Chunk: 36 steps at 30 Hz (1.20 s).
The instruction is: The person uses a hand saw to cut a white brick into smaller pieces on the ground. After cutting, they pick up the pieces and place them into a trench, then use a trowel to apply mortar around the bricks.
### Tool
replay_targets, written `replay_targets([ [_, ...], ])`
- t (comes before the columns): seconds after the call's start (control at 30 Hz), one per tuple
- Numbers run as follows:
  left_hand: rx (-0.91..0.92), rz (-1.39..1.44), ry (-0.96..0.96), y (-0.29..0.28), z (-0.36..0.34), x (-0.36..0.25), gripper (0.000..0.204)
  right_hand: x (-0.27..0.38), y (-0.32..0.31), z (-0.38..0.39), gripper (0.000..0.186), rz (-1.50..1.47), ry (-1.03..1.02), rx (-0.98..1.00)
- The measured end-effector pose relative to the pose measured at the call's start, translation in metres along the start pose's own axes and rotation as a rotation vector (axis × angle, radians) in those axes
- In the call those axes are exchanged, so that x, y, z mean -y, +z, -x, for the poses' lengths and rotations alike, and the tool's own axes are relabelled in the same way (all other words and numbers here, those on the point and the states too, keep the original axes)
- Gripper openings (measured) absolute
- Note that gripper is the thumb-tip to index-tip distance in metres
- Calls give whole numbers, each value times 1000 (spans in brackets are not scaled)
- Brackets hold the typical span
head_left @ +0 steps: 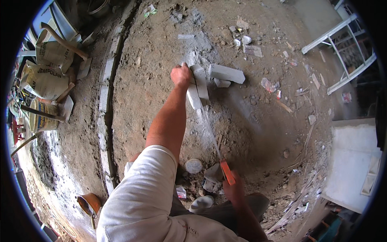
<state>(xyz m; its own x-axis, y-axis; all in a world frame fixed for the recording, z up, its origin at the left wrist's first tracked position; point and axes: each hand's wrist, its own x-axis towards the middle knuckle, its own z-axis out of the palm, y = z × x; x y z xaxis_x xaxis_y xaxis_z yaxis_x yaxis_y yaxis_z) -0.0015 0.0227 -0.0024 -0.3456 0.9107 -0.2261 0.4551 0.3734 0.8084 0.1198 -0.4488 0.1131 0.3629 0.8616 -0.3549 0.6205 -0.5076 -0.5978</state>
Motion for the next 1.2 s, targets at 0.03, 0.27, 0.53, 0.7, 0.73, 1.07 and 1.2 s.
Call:
replay_targets([
  [0.03,0,32,-10,-1,-3,3,46,0,-7,16,21,41,4,2],
  [0.27,-12,-21,-17,1,2,-4,47,10,2,-49,22,-85,102,65],
  [0.53,5,-43,-35,-1,-16,19,53,-16,-24,25,22,-85,62,30],
  [0.7,18,-112,-108,8,-27,19,59,-15,-9,-35,23,29,100,106],
  [0.73,30,-119,-112,7,-30,22,60,-12,-10,-34,23,21,125,110],
  [1.07,-116,215,-502,-9,-54,60,90,-41,-71,12,22,38,89,93],
  [1.2,14,115,-411,-6,-16,61,112,-28,-76,11,20,40,70,127],
])
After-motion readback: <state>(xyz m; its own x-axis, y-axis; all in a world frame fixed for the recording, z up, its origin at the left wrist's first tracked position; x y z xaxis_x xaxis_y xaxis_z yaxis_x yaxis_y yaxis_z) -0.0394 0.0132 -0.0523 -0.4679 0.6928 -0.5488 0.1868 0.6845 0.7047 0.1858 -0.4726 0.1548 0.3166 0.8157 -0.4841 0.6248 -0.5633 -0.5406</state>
